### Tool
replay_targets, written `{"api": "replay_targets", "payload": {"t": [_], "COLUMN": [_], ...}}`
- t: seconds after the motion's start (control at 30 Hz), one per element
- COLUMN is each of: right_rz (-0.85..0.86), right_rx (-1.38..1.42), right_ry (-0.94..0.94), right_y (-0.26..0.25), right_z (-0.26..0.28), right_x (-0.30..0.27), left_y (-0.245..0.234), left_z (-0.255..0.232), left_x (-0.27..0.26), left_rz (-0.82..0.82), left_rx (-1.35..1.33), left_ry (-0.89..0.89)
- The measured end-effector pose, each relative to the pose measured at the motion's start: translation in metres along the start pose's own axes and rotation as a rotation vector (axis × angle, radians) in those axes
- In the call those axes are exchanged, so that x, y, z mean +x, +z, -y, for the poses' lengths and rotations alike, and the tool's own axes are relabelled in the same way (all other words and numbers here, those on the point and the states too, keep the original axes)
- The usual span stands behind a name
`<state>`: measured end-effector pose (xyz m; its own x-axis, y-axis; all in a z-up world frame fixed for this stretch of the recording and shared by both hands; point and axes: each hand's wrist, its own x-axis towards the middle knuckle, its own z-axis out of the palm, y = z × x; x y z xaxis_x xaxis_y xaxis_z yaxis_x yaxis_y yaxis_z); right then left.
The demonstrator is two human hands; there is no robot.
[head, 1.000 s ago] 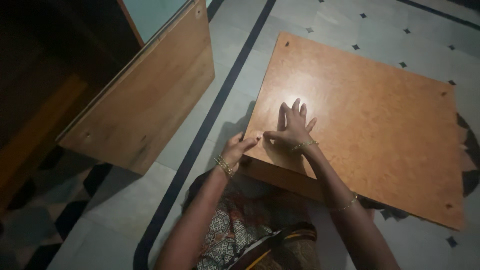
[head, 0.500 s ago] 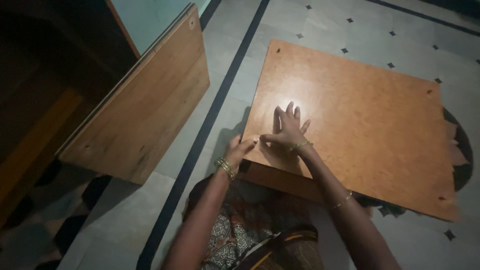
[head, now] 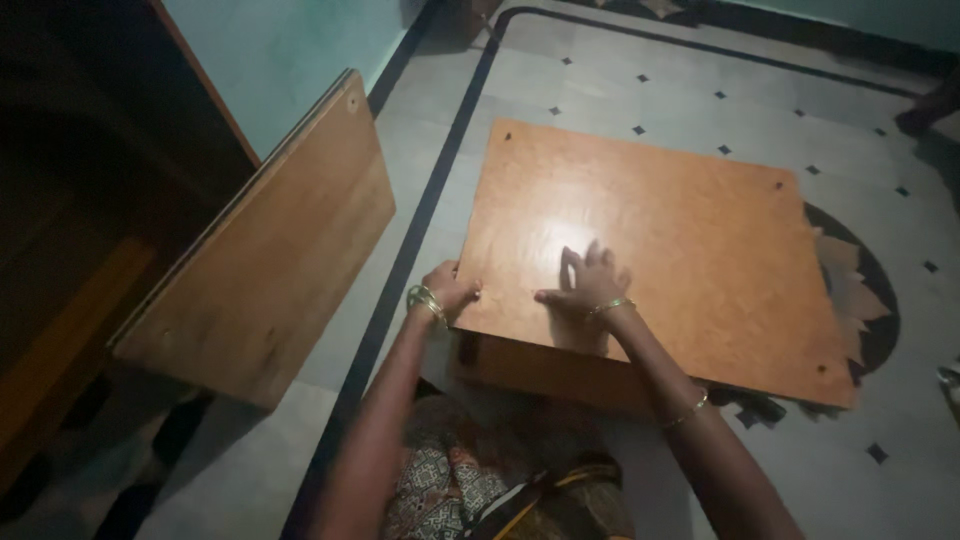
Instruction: The person aligns a wooden tabletop onto a base with cylindrical legs and repeatedly presses and adjusts the corners to secure the fit. The tabletop is handled by hand without visible tools.
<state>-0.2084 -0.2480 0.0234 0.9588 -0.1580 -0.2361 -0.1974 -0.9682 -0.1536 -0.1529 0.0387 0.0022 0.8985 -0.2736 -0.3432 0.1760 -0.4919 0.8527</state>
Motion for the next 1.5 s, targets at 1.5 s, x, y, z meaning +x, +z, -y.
{"api": "replay_targets", "payload": {"t": [1.5], "right_rz": [-0.184], "right_rx": [0.300], "right_ry": [-0.645], "right_y": [0.004], "right_z": [0.082], "right_x": [-0.047], "left_y": [0.036], "left_z": [0.131], "left_x": [-0.006], "left_rz": [0.551], "left_rx": [-0.856], "left_ry": [0.517]}}
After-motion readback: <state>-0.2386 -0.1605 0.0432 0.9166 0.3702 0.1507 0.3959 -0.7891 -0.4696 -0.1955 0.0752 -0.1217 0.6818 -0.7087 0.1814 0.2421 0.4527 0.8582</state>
